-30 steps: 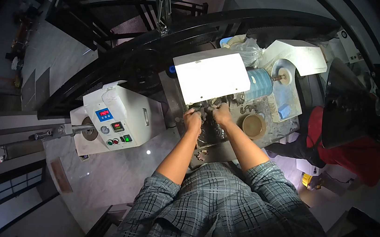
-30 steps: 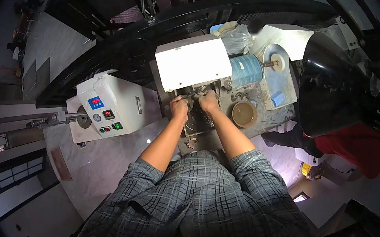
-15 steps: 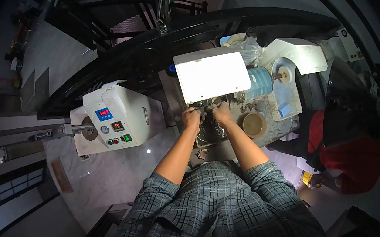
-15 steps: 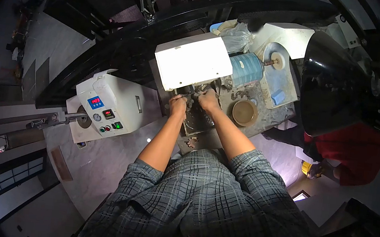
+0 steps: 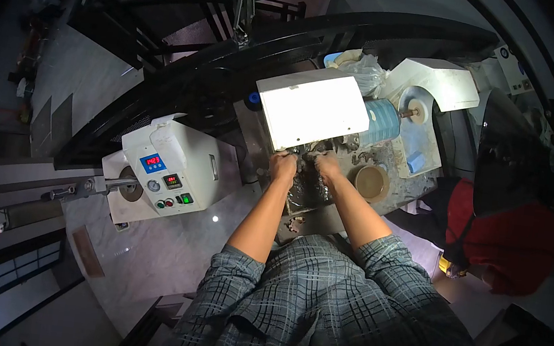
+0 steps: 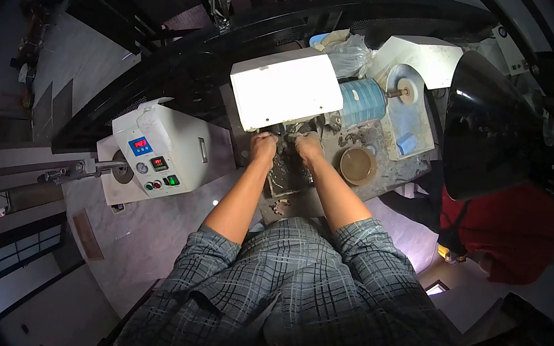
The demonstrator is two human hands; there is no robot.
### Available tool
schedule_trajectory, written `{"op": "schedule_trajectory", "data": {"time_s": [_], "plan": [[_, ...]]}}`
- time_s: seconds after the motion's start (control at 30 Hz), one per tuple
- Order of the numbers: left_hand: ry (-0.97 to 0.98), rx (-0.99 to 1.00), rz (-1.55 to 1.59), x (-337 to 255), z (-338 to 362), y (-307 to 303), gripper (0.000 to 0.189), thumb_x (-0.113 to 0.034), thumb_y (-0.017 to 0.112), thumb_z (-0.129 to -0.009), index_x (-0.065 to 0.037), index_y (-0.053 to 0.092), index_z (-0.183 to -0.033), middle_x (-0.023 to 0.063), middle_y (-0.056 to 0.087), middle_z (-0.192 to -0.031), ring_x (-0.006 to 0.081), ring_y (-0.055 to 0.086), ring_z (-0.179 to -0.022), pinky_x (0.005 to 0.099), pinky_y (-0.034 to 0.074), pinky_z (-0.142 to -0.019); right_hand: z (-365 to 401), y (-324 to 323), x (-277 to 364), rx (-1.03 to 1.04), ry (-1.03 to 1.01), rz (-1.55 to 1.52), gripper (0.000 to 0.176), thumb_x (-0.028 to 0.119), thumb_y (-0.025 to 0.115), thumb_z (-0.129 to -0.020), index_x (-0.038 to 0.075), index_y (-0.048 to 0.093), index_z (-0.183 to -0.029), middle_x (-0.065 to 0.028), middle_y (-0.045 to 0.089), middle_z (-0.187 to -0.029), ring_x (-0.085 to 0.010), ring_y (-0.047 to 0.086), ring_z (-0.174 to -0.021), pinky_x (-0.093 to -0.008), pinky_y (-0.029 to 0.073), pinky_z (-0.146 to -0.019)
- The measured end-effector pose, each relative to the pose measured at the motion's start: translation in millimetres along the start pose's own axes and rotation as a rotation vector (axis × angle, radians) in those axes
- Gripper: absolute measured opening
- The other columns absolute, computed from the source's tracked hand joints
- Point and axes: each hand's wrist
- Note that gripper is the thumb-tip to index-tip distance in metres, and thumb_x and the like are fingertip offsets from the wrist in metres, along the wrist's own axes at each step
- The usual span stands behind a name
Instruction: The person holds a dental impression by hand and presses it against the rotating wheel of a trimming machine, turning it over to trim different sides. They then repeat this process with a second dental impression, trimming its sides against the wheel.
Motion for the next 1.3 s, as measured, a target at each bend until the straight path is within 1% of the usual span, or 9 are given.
{"op": "schedule_trajectory", "data": {"time_s": [0.07, 0.3, 0.47, 0.6, 0.67, 0.77, 1.1, 1.23, 1.3], "plan": [[-0.153, 0.116, 0.102, -2.1, 3.4, -8.3, 0.007, -0.001, 0.057, -0.066, 0.002, 0.056, -0.072, 0.004, 0.051, -0.066, 0.0148, 0.048, -0.065, 0.0293, 0.04, -0.061, 3.6, 4.8, 0.4, -0.076, -0.1, 0.054, 0.016, 0.011, 0.058, -0.07, -0.002, 0.051, -0.064, -0.0079, 0.051, -0.058, -0.0187, 0.048, -0.053, -0.0338, 0.038, -0.049], [0.102, 0.236, 0.202, 49.2, -18.1, -11.3, 0.015, 0.009, 0.048, -0.063, 0.002, 0.058, -0.072, 0.0012, 0.053, -0.065, 0.009, 0.046, -0.055, 0.0231, 0.037, -0.049, 10.9, 8.3, -2.8, -0.042, -0.265, 0.299, 0.022, 0.01, 0.062, -0.072, -0.002, 0.048, -0.084, -0.0101, 0.053, -0.077, -0.0129, 0.048, -0.067, -0.0278, 0.042, -0.058], [0.419, 0.074, -0.061, 65.3, -26.5, -6.1, 0.014, 0.007, 0.048, -0.061, 0.001, 0.058, -0.069, 0.0001, 0.048, -0.058, 0.0108, 0.046, -0.056, 0.0251, 0.038, -0.05, 3.6, 13.0, -16.8, -0.111, -0.203, 0.143, 0.016, 0.007, 0.063, -0.07, -0.002, 0.05, -0.072, -0.0098, 0.054, -0.067, -0.0146, 0.051, -0.061, -0.029, 0.042, -0.054], [0.283, 0.198, -0.143, 44.4, -13.6, -10.5, 0.015, 0.004, 0.051, -0.063, 0.003, 0.059, -0.077, 0.0049, 0.052, -0.072, 0.0153, 0.051, -0.07, 0.0268, 0.042, -0.062, -22.9, 15.1, -41.3, -0.021, -0.171, -0.024, 0.021, 0.01, 0.065, -0.067, -0.001, 0.049, -0.058, -0.0089, 0.05, -0.055, -0.0146, 0.049, -0.052, -0.0314, 0.04, -0.048], [0.144, -0.126, -0.014, 52.3, -11.3, 1.4, 0.021, -0.001, 0.055, -0.066, 0.005, 0.057, -0.086, 0.011, 0.05, -0.096, 0.0208, 0.05, -0.09, 0.0284, 0.041, -0.078, -12.6, 15.9, -31.6, -0.053, -0.205, -0.013, 0.022, 0.01, 0.065, -0.067, -0.001, 0.049, -0.056, -0.0078, 0.048, -0.053, -0.0138, 0.047, -0.051, -0.0311, 0.039, -0.047], [0.023, 0.014, 0.09, 55.6, -16.1, -4.3, 0.031, -0.004, 0.057, -0.068, 0.006, 0.054, -0.097, 0.0147, 0.041, -0.113, 0.025, 0.044, -0.105, 0.03, 0.036, -0.089, -6.1, 13.7, -23.5, -0.081, -0.235, 0.012, 0.023, 0.009, 0.065, -0.067, -0.001, 0.049, -0.054, -0.0063, 0.046, -0.052, -0.0123, 0.044, -0.049, -0.0303, 0.037, -0.045], [0.057, 0.235, -0.059, 33.4, -5.2, -10.2, 0.033, -0.002, 0.056, -0.068, 0.006, 0.055, -0.1, 0.0146, 0.044, -0.109, 0.0231, 0.047, -0.099, 0.0297, 0.039, -0.083, 10.3, 7.0, -4.9, -0.095, -0.262, 0.145, 0.021, 0.013, 0.068, -0.069, -0.001, 0.052, -0.068, -0.0042, 0.051, -0.056, -0.0104, 0.043, -0.047, -0.0277, 0.035, -0.042], [0.101, 0.036, 0.035, 61.6, -18.5, 0.5, 0.032, -0.001, 0.056, -0.067, 0.008, 0.055, -0.098, 0.015, 0.045, -0.108, 0.022, 0.049, -0.095, 0.0293, 0.041, -0.077, 15.1, 8.1, 0.2, -0.198, -0.33, 0.189, 0.023, 0.014, 0.069, -0.067, -0.001, 0.051, -0.068, -0.005, 0.052, -0.057, -0.0103, 0.044, -0.049, -0.0281, 0.035, -0.044], [0.157, -0.015, -0.098, 60.2, -15.9, -0.5, 0.032, 0.0, 0.056, -0.066, 0.009, 0.055, -0.097, 0.0149, 0.045, -0.108, 0.0218, 0.05, -0.093, 0.029, 0.042, -0.075, 40.0, 1.7, 29.3, -0.004, -0.202, 0.07, 0.023, 0.014, 0.071, -0.066, 0.0, 0.052, -0.065, -0.0034, 0.052, -0.057, -0.0099, 0.045, -0.052, -0.0278, 0.036, -0.046]]}}
Point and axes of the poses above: each hand's wrist, its own z-axis away from the middle knuckle, its own y-axis out of the palm, x = y × z
